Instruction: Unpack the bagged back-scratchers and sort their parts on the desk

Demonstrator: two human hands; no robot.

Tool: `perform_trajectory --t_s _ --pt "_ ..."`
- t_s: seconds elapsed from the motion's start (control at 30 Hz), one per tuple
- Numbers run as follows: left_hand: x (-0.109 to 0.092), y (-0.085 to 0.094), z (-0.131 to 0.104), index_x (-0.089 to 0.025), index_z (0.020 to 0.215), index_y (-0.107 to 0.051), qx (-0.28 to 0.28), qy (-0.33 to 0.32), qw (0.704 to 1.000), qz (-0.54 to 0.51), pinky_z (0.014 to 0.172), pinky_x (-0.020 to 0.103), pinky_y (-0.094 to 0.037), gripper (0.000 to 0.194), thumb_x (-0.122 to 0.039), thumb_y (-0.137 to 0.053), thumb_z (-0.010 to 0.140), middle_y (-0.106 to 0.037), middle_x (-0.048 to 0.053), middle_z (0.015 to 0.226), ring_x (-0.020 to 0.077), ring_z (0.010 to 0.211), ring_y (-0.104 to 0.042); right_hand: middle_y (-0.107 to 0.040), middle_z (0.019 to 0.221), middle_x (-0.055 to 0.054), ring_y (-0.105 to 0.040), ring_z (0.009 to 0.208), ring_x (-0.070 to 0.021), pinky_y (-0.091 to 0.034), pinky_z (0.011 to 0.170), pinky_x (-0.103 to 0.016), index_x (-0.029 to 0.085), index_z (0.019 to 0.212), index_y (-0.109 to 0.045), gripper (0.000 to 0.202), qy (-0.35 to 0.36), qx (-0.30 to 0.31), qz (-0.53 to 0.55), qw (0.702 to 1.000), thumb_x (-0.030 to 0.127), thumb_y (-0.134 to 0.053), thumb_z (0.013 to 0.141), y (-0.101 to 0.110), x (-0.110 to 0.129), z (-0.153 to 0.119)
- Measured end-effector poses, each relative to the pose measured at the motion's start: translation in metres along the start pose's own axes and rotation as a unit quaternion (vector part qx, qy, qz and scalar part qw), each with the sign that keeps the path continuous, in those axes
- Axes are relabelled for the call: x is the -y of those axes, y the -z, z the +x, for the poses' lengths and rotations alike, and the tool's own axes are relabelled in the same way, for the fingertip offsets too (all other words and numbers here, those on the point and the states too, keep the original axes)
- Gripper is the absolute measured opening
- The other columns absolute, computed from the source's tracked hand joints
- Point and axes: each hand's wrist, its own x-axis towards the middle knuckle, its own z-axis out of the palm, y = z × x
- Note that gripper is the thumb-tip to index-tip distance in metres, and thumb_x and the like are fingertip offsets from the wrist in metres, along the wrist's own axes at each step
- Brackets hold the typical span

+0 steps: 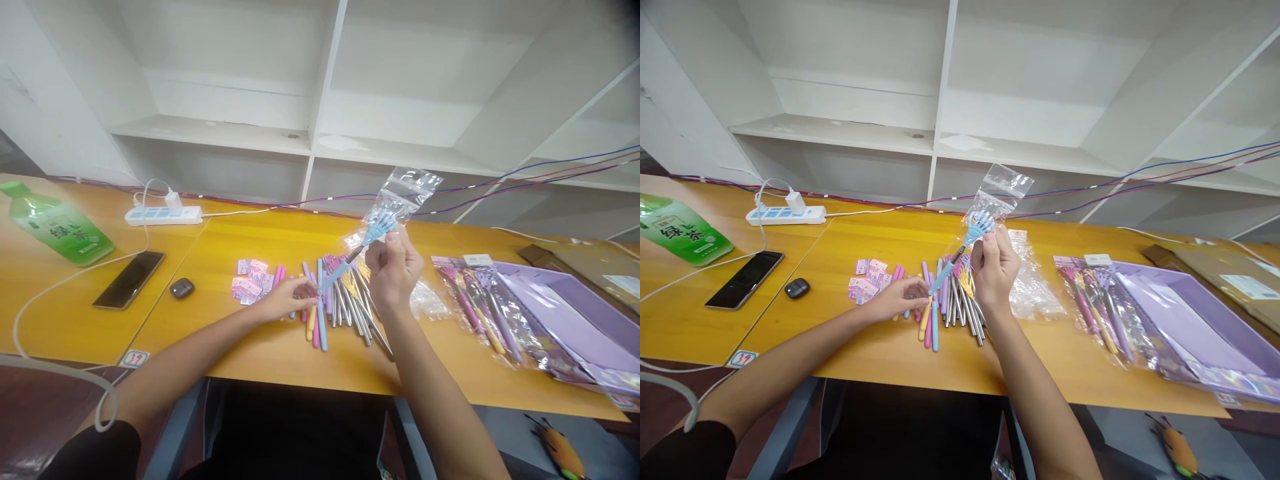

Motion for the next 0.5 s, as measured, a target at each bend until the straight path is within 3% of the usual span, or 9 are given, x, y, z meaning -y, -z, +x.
perform_trajectory --t_s 0.1,0.27,0.33,0.4,0.5 --pt "0.002 -0.002 0.001 -0.018 0.104 -0.062 0.006 -0.009 0.999 -0.033 0.055 0.026 -0.053 0.034 -0.048 -0.074 0.095 -0.072 0.003 0.081 0.0163 0.062 -0.072 -0.032 0.053 0.01 -0.032 0.042 -0.0079 -0.025 0.043 -0.023 0.026 0.09 -0.053 0.026 0.08 -0.028 0.011 0.996 0.045 -0.069 0.094 -0.008 0.016 0.002" --pt "0.005 -0.007 0.003 -0.021 0.108 -0.056 -0.046 -0.041 0.992 -0.112 0.058 0.028 -0.059 0.038 -0.047 -0.079 0.092 -0.07 0.002 0.089 0.0153 0.066 -0.072 -0.035 0.059 0.011 -0.031 0.037 -0.0047 -0.019 0.038 -0.022 0.027 0.089 -0.042 0.03 0.05 -0.025 0.036 0.998 0.039 -0.069 0.09 -0.011 0.031 0.009" --pt "0.003 -0.008 0.002 -0.022 0.105 -0.051 -0.073 -0.045 0.988 -0.125 0.056 0.027 -0.058 0.04 -0.048 -0.079 0.092 -0.068 -0.001 0.082 0.0155 0.063 -0.072 -0.035 0.063 0.011 -0.032 0.036 -0.0039 -0.018 0.037 -0.021 0.027 0.087 -0.038 0.033 0.033 -0.021 0.034 0.999 0.04 -0.068 0.09 -0.011 0.033 0.011" --pt "0.001 -0.008 0.002 -0.023 0.101 -0.048 -0.081 -0.04 0.987 -0.134 0.054 0.027 -0.058 0.041 -0.05 -0.078 0.093 -0.066 -0.003 0.078 0.015 0.057 -0.07 -0.036 0.064 0.01 -0.036 0.036 -0.004 -0.019 0.036 -0.021 0.027 0.086 -0.036 0.034 0.016 -0.008 0.033 0.999 0.041 -0.066 0.09 -0.011 0.033 0.01" --pt "-0.001 -0.007 0.002 -0.02 0.099 -0.052 -0.074 -0.042 0.986 -0.141 0.057 0.027 -0.058 0.043 -0.051 -0.081 0.089 -0.069 0.001 0.088 0.0137 0.062 -0.07 -0.036 0.064 0.01 -0.04 0.036 -0.0049 -0.018 0.035 -0.021 0.026 0.084 -0.035 0.033 0.008 -0.004 0.04 0.999 0.039 -0.065 0.09 -0.012 0.031 0.009"
